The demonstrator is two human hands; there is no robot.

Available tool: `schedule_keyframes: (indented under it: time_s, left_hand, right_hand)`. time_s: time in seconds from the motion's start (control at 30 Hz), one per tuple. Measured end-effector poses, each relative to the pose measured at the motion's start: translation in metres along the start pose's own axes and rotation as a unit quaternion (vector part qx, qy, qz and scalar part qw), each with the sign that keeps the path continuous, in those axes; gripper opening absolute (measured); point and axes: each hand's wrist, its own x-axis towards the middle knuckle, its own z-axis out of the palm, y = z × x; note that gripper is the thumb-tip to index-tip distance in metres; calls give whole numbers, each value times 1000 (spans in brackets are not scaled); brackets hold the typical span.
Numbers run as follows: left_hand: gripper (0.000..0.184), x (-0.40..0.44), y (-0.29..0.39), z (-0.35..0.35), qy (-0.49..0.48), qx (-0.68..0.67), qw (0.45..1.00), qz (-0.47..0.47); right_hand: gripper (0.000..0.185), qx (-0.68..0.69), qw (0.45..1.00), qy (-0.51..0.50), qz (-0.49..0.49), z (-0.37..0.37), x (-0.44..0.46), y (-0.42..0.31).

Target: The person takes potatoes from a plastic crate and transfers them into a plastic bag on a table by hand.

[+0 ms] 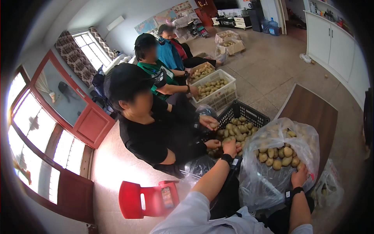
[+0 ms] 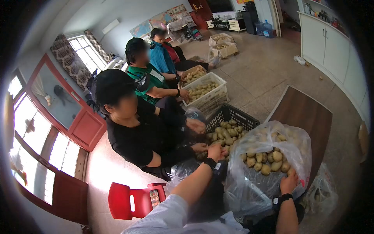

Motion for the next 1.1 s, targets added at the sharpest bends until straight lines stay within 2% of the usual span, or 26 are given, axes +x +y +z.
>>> schedule_keyframes:
  time_s: [0.07,0.3,0.37,0.7,0.77,0.8,1.0,1.07,1.1]
  left_hand:
    - [31,4,0,1,-15,17,999,-28]
    - [31,-7,3,7,-19,24,999,-15]
    - [20,-8,2,6,-19,22,1000,2]
    - [18,-18,9,9,-12,9,1000,-12]
    - [32,-9,7,4,-36,16,999,-36]
    - [32,-8,7,3,-36,16,999,-36]
    - [26,-12,6,8,-23,34,999,-24]
    - [13,-16,7,10,-19,41,999,-5]
    - [13,-16,8,10,-20,41,999,-5]
  right_hand:
    - [66,2,1000,-7,1,-4,0,-4]
    - [69,-20,999,36,-25,19,0,13]
    - [69,-21,998,46,-38,24,0,17]
    - [60,10,999,36,-35,13,-6,9]
    - [58,4,999,38,-38,10,-8,7]
    - [58,-10,998,43,-52,11,-8,8]
    - [58,-67,994,34,-84,14,-12,5]
    - [58,-75,993,38,-85,11,-17,0]
    - [58,-83,993,15,-84,7,-18,-2]
